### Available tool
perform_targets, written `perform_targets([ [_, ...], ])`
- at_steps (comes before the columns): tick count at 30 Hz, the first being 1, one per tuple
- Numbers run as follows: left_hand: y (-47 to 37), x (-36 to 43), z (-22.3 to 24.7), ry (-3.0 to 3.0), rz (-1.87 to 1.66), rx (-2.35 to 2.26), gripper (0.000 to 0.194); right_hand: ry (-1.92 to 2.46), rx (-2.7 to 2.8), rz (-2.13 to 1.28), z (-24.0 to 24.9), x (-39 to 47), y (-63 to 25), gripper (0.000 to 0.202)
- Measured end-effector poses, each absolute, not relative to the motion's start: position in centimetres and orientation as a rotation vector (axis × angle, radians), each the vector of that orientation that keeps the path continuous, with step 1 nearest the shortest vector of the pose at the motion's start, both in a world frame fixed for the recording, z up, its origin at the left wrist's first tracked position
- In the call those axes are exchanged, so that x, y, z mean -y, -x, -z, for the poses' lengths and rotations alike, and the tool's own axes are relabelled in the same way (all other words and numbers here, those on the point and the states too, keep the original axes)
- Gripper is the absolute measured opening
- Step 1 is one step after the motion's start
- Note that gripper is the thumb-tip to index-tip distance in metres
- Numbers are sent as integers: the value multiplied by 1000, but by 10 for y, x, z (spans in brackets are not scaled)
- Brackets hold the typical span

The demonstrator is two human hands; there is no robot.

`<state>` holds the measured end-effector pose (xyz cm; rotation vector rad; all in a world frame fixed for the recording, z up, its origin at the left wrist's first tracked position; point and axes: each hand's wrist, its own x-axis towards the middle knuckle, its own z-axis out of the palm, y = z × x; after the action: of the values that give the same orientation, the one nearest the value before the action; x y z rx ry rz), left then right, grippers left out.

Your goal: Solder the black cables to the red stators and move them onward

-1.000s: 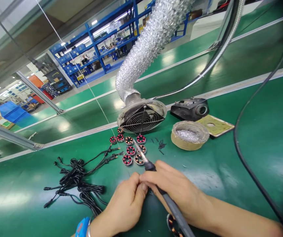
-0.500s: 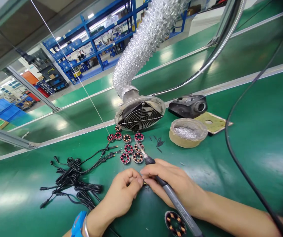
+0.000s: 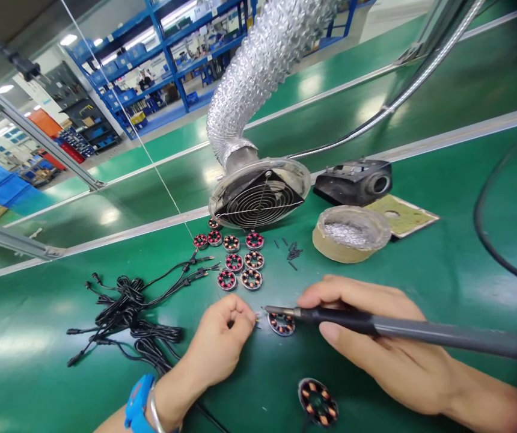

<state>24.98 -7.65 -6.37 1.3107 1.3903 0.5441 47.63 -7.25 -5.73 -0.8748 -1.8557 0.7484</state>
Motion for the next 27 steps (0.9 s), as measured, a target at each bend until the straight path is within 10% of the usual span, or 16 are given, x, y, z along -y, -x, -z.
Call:
perform_targets([
  [27, -251, 77, 63, -1302, -535, -1388, 26, 822, 1795, -849, 56, 74, -469, 14],
])
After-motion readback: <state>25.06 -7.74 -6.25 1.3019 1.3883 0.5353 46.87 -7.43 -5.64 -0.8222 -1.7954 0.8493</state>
